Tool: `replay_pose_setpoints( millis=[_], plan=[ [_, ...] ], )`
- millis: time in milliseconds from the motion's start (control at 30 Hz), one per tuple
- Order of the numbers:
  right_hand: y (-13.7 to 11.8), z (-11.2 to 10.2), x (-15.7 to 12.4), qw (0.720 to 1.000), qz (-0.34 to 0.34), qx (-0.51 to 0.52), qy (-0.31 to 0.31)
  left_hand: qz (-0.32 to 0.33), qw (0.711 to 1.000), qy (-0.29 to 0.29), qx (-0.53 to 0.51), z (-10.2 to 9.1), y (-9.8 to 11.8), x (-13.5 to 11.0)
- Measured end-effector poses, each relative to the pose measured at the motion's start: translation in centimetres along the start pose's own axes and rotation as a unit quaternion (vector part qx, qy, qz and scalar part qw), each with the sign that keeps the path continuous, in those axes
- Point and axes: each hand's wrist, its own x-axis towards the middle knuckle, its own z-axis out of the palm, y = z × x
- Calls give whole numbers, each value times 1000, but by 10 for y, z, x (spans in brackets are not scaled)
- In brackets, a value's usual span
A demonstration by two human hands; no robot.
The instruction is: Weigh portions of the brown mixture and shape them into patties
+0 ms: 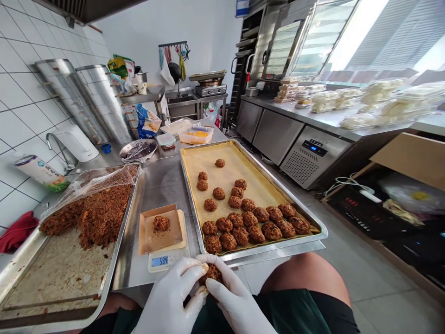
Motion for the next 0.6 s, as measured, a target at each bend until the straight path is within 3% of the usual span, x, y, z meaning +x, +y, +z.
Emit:
replay_pose_setpoints(
  millis=[133,233,467,600],
  plan=[
    [-9,-2,-2,996,10,-87,2,1,1000,-18,14,3,-2,0],
    [-6,-3,-1,996,19,-85,-12,5,1000,-21,14,5,-3,0],
    [19,3,7,996,50,76,-5,5,997,42,60,16,-3,0],
    [16,4,8,983,53,172,20,-22,996,83,2,8,-3,0]
  ],
)
